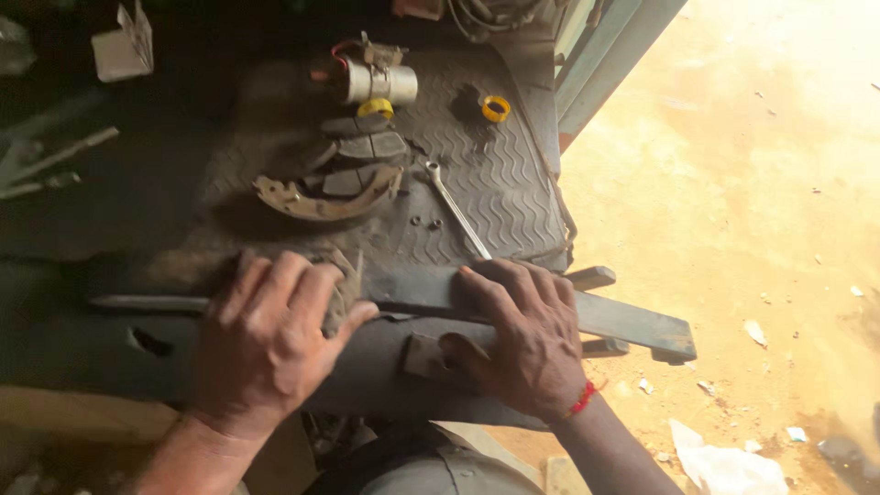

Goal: The person works on a long metal bracket on a workbench, using a wrench to tighten a bolt and a rag to wipe the surface. The person repeatedly adjusts the bracket and uses the wrench to secure a fastener.

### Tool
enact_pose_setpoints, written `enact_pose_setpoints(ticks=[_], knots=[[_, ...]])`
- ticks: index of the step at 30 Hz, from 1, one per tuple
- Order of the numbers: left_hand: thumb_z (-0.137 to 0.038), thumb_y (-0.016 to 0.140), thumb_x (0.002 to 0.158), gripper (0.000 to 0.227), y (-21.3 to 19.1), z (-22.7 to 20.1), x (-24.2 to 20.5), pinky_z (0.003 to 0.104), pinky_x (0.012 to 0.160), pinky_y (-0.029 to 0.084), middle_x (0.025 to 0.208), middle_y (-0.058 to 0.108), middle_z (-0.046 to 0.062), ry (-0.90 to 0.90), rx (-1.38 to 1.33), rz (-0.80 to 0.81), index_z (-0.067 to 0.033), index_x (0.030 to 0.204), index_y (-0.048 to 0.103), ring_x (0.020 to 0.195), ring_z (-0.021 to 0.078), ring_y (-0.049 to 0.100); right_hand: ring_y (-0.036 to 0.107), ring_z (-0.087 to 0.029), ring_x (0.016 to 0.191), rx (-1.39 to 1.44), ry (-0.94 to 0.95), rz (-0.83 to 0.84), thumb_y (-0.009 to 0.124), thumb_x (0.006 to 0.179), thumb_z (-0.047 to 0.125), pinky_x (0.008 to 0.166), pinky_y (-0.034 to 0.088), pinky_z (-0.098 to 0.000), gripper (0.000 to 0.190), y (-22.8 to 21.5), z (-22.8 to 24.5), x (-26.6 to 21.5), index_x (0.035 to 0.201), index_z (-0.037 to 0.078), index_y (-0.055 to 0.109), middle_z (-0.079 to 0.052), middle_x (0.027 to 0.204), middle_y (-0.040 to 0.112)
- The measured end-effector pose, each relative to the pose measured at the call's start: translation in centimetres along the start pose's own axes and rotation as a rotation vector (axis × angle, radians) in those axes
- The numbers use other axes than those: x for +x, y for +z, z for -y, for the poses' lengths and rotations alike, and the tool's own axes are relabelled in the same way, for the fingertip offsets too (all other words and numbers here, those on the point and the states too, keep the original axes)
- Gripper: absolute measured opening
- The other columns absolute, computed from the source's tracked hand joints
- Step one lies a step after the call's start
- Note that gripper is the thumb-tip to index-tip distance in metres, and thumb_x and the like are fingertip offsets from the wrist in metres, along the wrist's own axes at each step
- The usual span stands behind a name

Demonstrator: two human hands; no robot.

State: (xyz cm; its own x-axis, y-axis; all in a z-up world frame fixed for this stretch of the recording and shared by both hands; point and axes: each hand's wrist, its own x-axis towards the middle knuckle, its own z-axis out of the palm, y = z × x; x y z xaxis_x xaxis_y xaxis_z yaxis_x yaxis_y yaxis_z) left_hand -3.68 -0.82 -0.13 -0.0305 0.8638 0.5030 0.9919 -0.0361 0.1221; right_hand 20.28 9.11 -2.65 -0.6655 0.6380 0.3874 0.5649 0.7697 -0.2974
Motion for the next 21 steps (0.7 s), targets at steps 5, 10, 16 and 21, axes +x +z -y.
enact_pose_setpoints(ticks=[5,10,16,21], knots=[[-0.033,0.084,0.079,0.033,-1.0,2.8,-0.8,0.037,0.069,0.055,0.087,0.064,0.006,0.195,-0.069,-0.008,-0.0065,0.092,0.068,0.077,0.0219,0.062,0.055,-0.035,0.120,-0.007,0.029,-0.015,0.082,0.070,0.043,0.098,0.040,-0.0487,0.071,0.1,0.2,-0.2,0.131,0.014,0.062,-0.012,0.129,0.061],[-0.032,0.082,0.083,0.028,-0.9,6.1,-1.6,0.038,0.069,0.056,0.084,0.070,0.006,0.299,-0.097,-0.015,-0.0073,0.092,0.072,0.074,0.0212,0.065,0.057,-0.032,0.117,-0.012,0.076,-0.042,0.082,0.071,0.041,0.096,0.041,-0.0475,0.064,0.5,0.4,0.0,0.127,0.015,0.063,-0.009,0.126,0.063],[-0.031,0.077,0.093,0.024,-1.5,13.4,-2.4,0.037,0.066,0.058,0.077,0.073,0.008,-0.084,-0.066,0.033,-0.0072,0.091,0.075,0.070,0.0204,0.071,0.058,-0.031,0.116,-0.038,0.098,-0.064,0.084,0.067,0.037,0.097,0.041,-0.0474,0.065,0.6,0.8,0.0,0.125,0.016,0.065,-0.007,0.125,0.065],[-0.027,0.065,0.101,0.025,-1.6,13.3,-1.8,0.034,0.066,0.058,0.087,0.074,0.007,-0.457,-0.706,-0.131,-0.0064,0.115,0.071,0.073,0.0197,0.071,0.059,-0.030,0.116,-0.059,0.125,-0.079,0.084,0.064,0.035,0.097,0.042,-0.0464,0.065,0.9,0.8,0.2,0.124,0.016,0.065,-0.007,0.124,0.065]])
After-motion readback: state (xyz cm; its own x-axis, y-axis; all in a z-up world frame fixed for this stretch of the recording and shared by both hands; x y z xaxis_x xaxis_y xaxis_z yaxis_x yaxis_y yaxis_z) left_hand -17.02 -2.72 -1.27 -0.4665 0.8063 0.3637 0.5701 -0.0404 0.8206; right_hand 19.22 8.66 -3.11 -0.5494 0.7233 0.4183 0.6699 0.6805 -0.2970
